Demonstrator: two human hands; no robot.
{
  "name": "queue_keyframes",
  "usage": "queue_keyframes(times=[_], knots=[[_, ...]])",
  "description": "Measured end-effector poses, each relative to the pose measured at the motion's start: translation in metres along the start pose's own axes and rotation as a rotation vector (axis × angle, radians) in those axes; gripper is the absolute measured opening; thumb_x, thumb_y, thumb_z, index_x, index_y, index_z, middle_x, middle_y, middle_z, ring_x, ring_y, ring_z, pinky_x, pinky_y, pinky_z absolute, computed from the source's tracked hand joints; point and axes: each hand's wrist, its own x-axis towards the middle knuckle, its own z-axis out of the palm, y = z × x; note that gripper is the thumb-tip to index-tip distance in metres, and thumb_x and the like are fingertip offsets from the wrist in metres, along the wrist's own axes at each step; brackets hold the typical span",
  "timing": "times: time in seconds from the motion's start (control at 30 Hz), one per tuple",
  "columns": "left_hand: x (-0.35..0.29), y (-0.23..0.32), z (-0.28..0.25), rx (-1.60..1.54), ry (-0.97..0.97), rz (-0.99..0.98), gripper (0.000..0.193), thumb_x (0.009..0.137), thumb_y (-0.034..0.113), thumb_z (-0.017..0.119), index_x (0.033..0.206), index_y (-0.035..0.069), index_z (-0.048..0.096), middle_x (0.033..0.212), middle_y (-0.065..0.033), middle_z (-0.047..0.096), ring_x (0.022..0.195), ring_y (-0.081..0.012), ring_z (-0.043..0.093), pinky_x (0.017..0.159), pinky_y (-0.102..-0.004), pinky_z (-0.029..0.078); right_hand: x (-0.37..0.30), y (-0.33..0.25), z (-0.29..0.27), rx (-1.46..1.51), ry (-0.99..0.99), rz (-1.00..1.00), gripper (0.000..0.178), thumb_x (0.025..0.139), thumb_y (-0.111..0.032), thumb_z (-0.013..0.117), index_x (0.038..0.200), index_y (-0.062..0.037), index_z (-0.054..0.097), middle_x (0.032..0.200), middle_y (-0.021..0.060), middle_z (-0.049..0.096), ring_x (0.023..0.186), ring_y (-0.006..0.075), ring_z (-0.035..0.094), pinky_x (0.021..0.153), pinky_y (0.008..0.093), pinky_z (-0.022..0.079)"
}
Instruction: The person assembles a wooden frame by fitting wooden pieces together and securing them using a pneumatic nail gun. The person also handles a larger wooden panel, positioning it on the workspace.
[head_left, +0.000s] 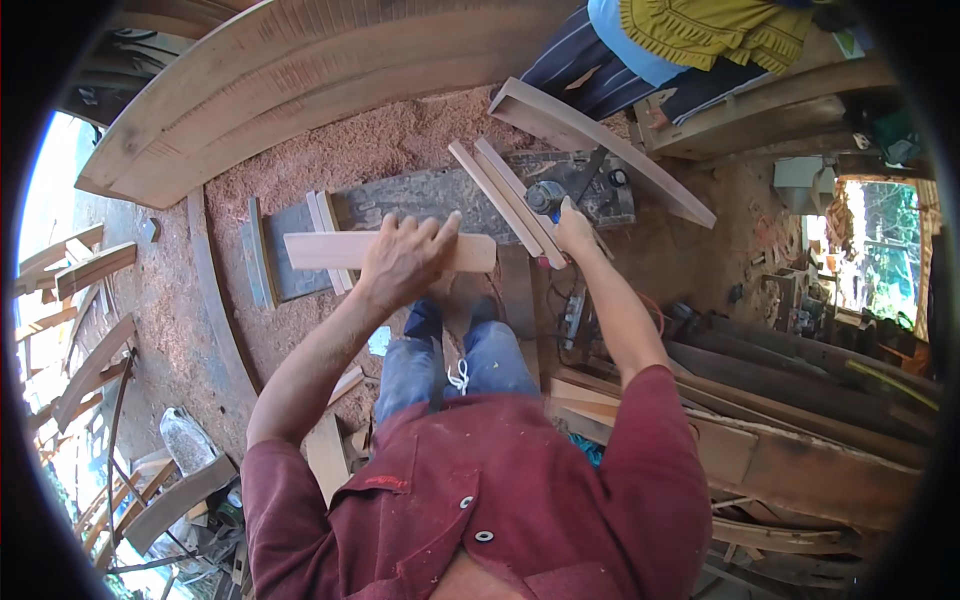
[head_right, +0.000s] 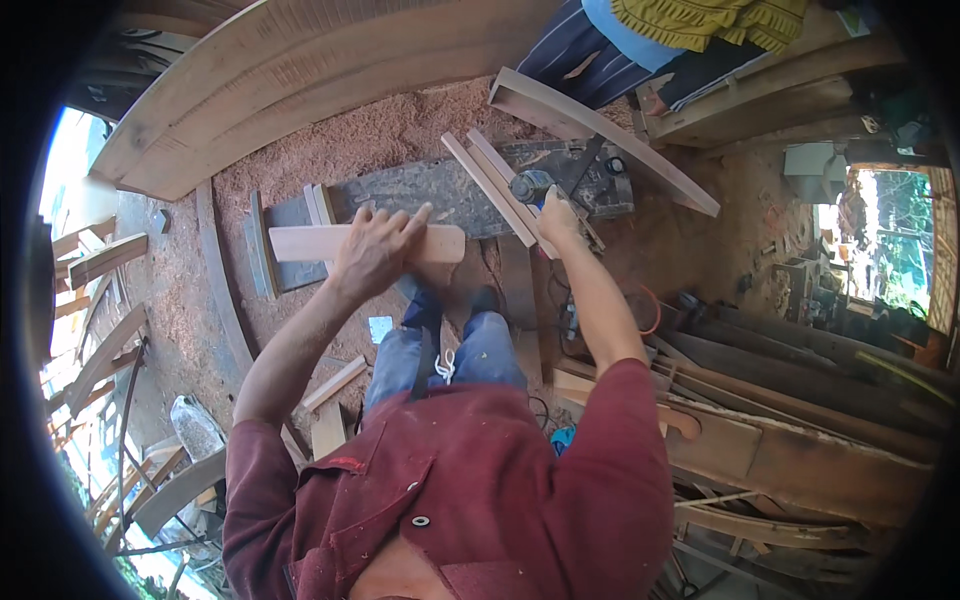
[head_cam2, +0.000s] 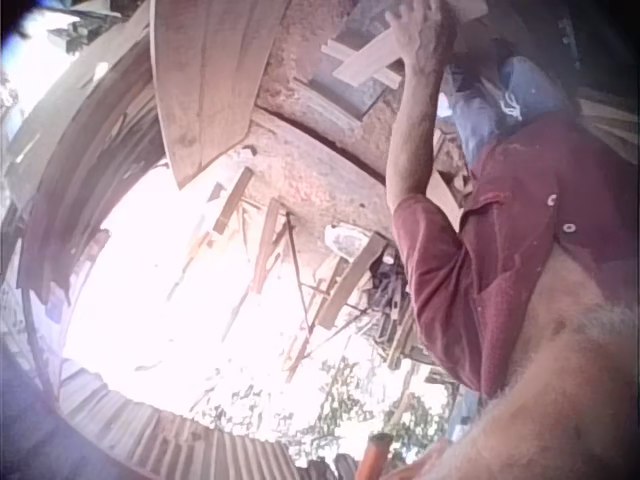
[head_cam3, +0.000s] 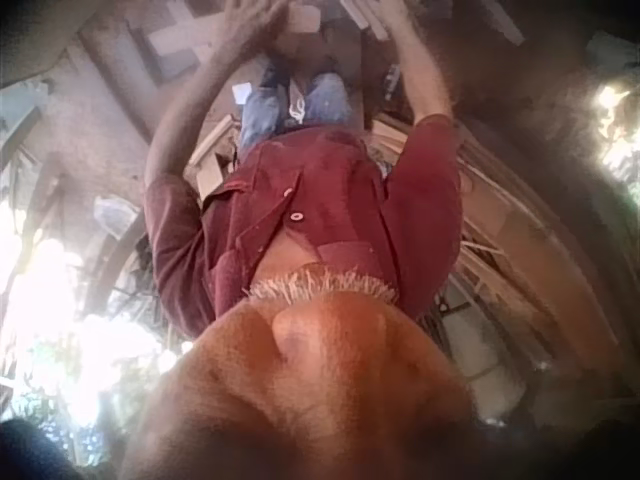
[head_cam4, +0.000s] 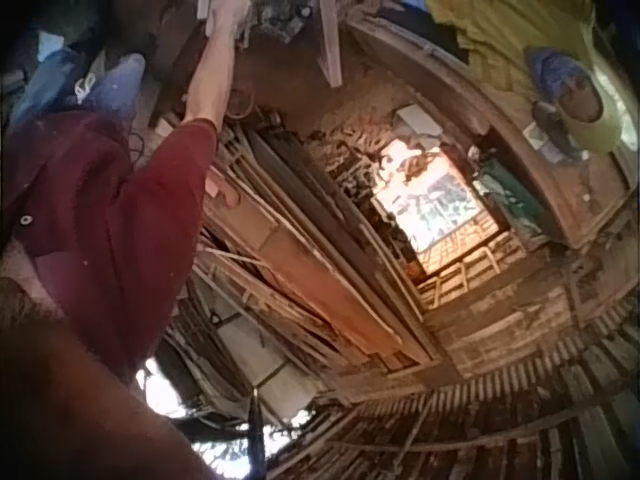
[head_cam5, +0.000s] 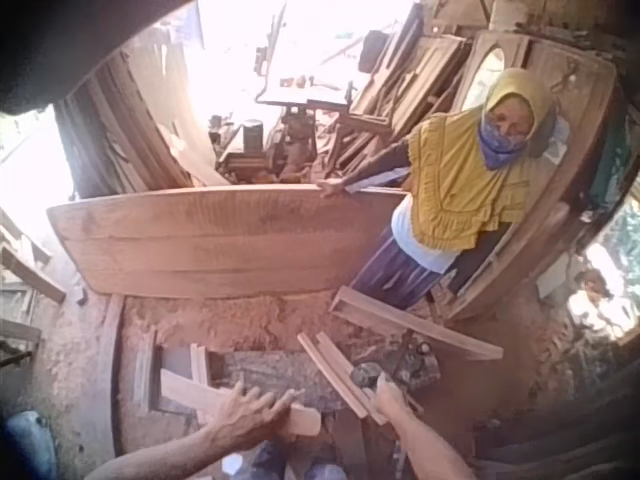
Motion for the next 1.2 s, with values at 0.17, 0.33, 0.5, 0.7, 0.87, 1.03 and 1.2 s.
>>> queue_keyframes(times=[0.17, 0.33, 0.5, 0.7, 0.87, 1.03, 1.2], knots=[[0.007, 0.000, -0.011, -0.010, -0.098, -0.019, 0.086, 0.074, 0.026, 0.081, 0.150, 0.012, 0.044, 0.097, -0.0039, 0.060, 0.089, -0.0227, 0.060, 0.083, -0.0405, 0.041, 0.080, 0.010, 0.068, 0.034, 0.225, 0.066, 0.072, 0.085, -0.008, 0.057, 0.152, 0.0045, 0.034, 0.117, 0.0338, 0.065, 0.107, 0.0481, 0.066, 0.095, 0.0539, 0.052], [0.011, 0.001, -0.009, -0.052, -0.166, -0.045, 0.084, 0.074, 0.026, 0.079, 0.150, 0.013, 0.046, 0.097, -0.0035, 0.058, 0.090, -0.0243, 0.058, 0.087, -0.0430, 0.042, 0.146, 0.021, 0.113, -0.050, 0.254, 0.167, 0.063, 0.099, -0.012, 0.047, 0.159, -0.0096, 0.029, 0.117, 0.0250, 0.061, 0.109, 0.0406, 0.063, 0.095, 0.0524, 0.050], [0.019, -0.002, -0.014, -0.086, -0.240, -0.098, 0.076, 0.082, 0.023, 0.071, 0.153, 0.015, 0.043, 0.103, -0.0043, 0.059, 0.096, -0.0247, 0.059, 0.090, -0.0458, 0.042, 0.167, 0.029, 0.123, -0.072, 0.230, 0.132, 0.074, 0.096, -0.021, 0.064, 0.160, -0.0110, 0.028, 0.117, 0.0235, 0.060, 0.111, 0.0396, 0.061, 0.094, 0.0507, 0.050], [0.032, -0.007, -0.014, -0.085, -0.276, -0.081, 0.076, 0.083, 0.024, 0.071, 0.153, 0.016, 0.043, 0.103, -0.0054, 0.058, 0.095, -0.0254, 0.058, 0.095, -0.0500, 0.041, 0.165, 0.047, 0.146, -0.042, 0.241, 0.093, 0.075, 0.096, -0.023, 0.066, 0.160, -0.0134, 0.028, 0.118, 0.0206, 0.059, 0.112, 0.0384, 0.060, 0.095, 0.0492, 0.050], [0.037, -0.007, -0.016, -0.111, -0.268, -0.063, 0.076, 0.082, 0.022, 0.071, 0.152, 0.017, 0.044, 0.100, -0.0059, 0.056, 0.094, -0.0258, 0.057, 0.095, -0.0507, 0.042, 0.157, 0.048, 0.148, 0.010, 0.285, 0.051, 0.073, 0.093, -0.021, 0.069, 0.157, -0.0141, 0.033, 0.119, 0.0181, 0.060, 0.113, 0.0378, 0.059, 0.095, 0.0510, 0.049], [0.033, -0.006, -0.016, -0.110, -0.294, -0.068, 0.071, 0.083, 0.022, 0.070, 0.150, 0.019, 0.046, 0.098, -0.0059, 0.055, 0.094, -0.0250, 0.057, 0.095, -0.0504, 0.042, 0.105, -0.007, 0.160, 0.374, 0.476, 0.006, 0.039, 0.093, -0.019, 0.060, 0.129, -0.0063, 0.060, 0.109, 0.0220, 0.065, 0.103, 0.0412, 0.063, 0.090, 0.0492, 0.051], [0.027, -0.006, -0.013, -0.096, -0.305, -0.088, 0.066, 0.084, 0.022, 0.068, 0.147, 0.020, 0.049, 0.096, -0.0050, 0.054, 0.094, -0.0238, 0.058, 0.095, -0.0503, 0.042, 0.049, -0.086, 0.216, 1.268, -0.318, 0.816, 0.054, 0.090, -0.046, 0.071, 0.122, -0.0044, 0.055, 0.108, 0.0203, 0.063, 0.093, 0.0422, 0.066, 0.084, 0.0529, 0.055]])
